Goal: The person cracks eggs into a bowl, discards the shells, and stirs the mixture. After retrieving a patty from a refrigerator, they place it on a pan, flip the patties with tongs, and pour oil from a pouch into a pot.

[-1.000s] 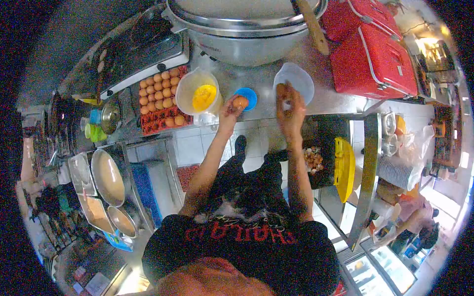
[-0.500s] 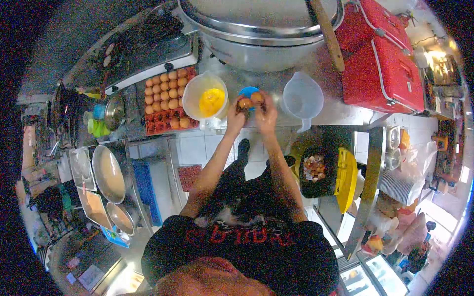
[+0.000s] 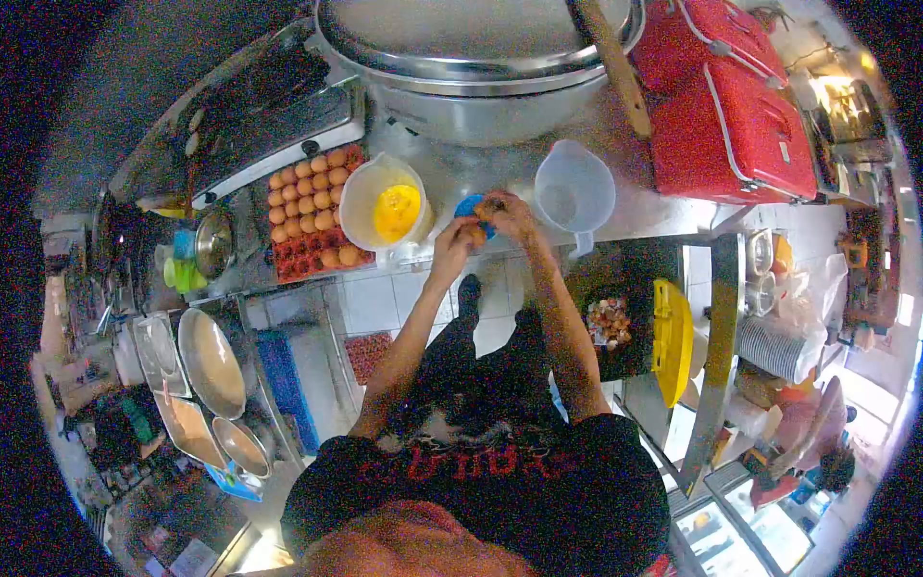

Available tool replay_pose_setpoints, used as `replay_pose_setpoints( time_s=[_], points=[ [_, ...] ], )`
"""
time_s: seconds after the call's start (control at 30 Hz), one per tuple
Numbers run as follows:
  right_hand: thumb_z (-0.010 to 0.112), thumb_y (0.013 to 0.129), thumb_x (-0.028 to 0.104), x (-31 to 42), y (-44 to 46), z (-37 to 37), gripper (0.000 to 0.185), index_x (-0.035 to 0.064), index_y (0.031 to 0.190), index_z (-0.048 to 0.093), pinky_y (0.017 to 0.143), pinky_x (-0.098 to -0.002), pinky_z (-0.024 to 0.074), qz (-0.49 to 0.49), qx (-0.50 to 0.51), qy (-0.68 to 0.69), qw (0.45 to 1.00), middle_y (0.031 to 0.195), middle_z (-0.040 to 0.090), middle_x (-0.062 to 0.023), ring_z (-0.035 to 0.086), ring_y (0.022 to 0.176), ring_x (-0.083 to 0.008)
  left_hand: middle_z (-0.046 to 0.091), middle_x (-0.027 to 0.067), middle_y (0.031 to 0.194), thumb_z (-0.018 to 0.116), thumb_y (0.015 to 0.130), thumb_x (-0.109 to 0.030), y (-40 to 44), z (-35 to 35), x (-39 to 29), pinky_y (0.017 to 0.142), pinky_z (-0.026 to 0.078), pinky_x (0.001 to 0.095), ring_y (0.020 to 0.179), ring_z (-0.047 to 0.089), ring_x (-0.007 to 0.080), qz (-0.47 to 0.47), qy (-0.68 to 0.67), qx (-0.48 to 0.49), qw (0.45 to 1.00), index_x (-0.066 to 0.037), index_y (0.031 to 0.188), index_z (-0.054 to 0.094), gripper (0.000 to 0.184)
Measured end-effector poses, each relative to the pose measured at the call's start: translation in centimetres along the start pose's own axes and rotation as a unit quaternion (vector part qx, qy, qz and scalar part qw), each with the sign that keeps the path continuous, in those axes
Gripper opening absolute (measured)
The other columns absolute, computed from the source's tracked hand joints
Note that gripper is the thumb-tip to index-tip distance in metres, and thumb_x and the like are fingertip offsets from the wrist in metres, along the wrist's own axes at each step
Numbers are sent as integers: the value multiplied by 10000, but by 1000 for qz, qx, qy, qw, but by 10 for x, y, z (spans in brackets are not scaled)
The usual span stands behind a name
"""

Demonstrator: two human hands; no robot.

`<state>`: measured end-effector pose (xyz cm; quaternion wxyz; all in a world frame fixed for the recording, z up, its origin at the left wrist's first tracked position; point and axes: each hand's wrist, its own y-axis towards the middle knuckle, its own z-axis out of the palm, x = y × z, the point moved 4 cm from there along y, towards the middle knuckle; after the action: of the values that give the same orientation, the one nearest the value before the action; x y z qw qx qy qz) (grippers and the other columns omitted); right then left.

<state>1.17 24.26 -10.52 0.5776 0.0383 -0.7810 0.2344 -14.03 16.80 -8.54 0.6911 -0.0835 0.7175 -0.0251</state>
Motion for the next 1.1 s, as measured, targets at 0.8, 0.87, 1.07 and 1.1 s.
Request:
replay_pose_setpoints(
  time_s=[0.8,0.87,1.07,1.1],
  points=[
    [590,885,215,-4,-15,-4,264,28,1071,609,645,-326,517,-73,-144,33,986,829,661,-99,631,689,-187,658,208,917,668,811,-251,59,10,-28,766,511,399,839,647,358,115,284,76,949,-14,1016,667,313],
    [584,869,220,0,-15,-2,260,46,1059,612,662,-367,518,-94,-187,-17,978,805,670,-133,648,692,-244,650,222,942,643,812,-213,65,14,-33,771,509,420,856,634,386,162,325,83,928,-10,1030,659,299],
    [516,806,84,38,-9,-7,378,-51,1158,541,718,-437,515,-133,-227,-208,942,921,621,-258,623,780,-389,621,249,984,576,836,-152,78,22,-40,780,498,466,875,610,423,203,322,83,921,-1,1071,620,284],
    [511,804,87,35,-7,-7,388,-46,1167,538,733,-454,508,-124,-228,-225,939,933,613,-265,608,808,-414,619,252,980,567,843,-150,78,21,-42,779,497,471,874,610,425,199,314,78,925,1,1066,619,275]
  ],
)
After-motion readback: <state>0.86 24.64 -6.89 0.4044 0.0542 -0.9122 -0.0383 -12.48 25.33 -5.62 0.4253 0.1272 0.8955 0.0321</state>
